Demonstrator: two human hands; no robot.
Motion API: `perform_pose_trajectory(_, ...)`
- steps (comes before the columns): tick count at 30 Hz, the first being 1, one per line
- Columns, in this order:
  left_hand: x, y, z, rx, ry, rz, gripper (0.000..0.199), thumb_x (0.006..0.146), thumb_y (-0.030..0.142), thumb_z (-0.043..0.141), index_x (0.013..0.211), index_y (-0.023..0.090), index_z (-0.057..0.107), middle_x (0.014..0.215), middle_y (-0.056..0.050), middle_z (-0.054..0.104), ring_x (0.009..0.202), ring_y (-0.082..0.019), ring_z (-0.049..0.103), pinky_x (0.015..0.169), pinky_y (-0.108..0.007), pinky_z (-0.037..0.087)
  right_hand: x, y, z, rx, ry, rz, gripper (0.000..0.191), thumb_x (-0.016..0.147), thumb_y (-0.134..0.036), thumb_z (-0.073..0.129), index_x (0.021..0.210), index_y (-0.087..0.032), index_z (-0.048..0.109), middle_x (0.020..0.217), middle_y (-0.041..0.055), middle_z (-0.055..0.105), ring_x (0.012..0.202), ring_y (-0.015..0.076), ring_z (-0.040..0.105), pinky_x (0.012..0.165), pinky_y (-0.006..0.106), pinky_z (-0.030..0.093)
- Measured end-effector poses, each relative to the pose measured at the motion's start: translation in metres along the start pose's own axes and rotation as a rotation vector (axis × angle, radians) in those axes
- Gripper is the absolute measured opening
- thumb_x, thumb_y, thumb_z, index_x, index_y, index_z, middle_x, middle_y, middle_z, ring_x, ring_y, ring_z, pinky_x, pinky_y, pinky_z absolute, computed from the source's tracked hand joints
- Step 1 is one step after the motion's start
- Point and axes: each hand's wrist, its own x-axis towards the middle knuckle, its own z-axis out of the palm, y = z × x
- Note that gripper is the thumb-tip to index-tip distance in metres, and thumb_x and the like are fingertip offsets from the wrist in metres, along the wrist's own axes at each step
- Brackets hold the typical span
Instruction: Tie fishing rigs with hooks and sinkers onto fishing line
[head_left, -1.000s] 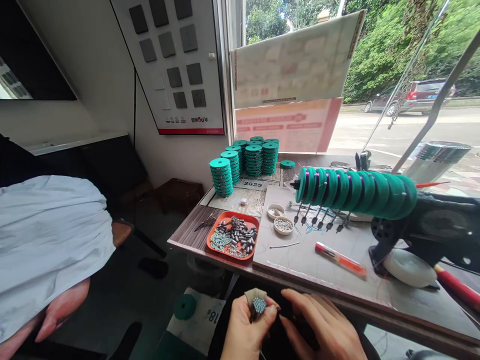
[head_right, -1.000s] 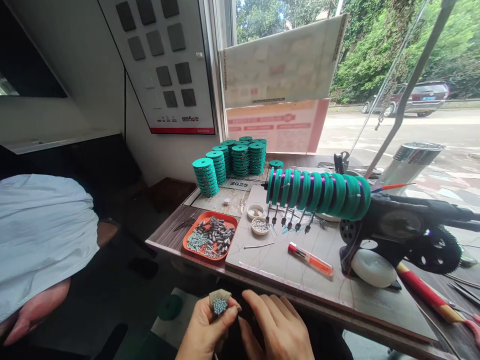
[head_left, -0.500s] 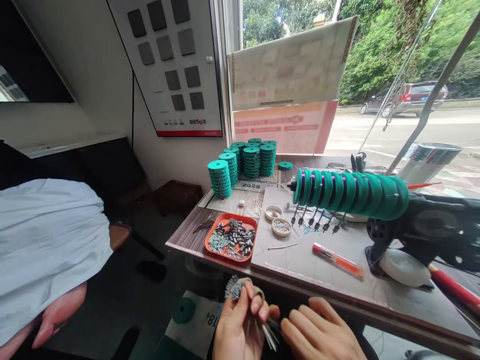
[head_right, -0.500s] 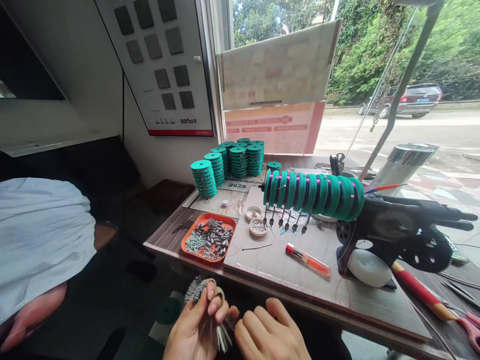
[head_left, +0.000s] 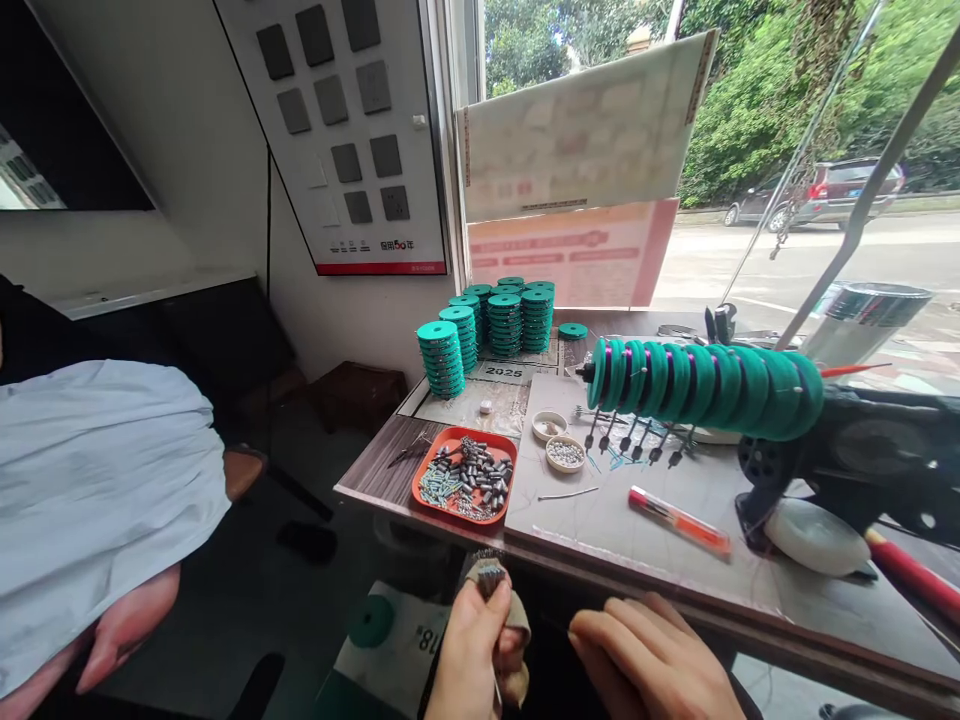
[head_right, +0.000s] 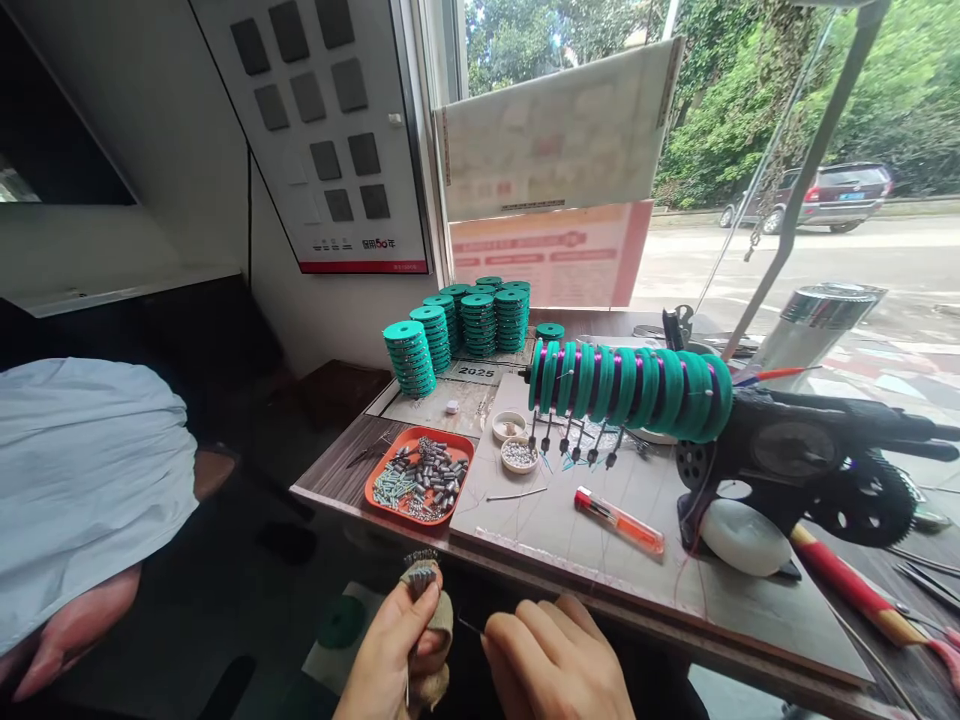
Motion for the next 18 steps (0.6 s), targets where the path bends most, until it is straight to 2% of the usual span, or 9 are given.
perform_pose_trajectory(4,0.002,-0.005,-0.001,0.034,-0.03,-0.011,0.049,0.052,0.051,0.076,0.073,0.02,0.044,0.039,0.013,0.034,0.034,0.0,0.019,0.036,-0.015,0.005,0.001,0.0,0.005,0.038,-0.036,0.008,0.024,0.093,-0.015,0.039,0.074,-0.02,0.053,0.06,-0.0014,0.056,0.055,0.012,0.052,0.056,0.023,0.04)
perform_pose_trajectory(12,0.005,-0.012,-0.005,0.145,-0.076,-0.001,0.042,0.06,0.052,0.069,0.071,0.02,0.045,0.039,0.012,0.04,0.027,0.001,0.016,0.031,-0.017,0.006,-0.001,0.0,0.01,0.069,-0.143,0.005,0.027,0.096,-0.022,0.037,0.072,-0.022,0.049,0.064,-0.002,0.056,0.062,0.0135,0.051,0.061,0.023,0.04)
perform_pose_trajectory(18,0.007,-0.018,-0.009,0.102,-0.073,0.033,0.04,0.059,0.049,0.073,0.072,0.019,0.049,0.039,0.012,0.039,0.03,0.0,0.019,0.033,-0.017,0.007,-0.005,0.001,0.011,0.074,-0.194,0.015,0.027,0.096,-0.024,0.036,0.072,-0.022,0.048,0.065,-0.002,0.056,0.064,0.0143,0.05,0.063,0.024,0.04)
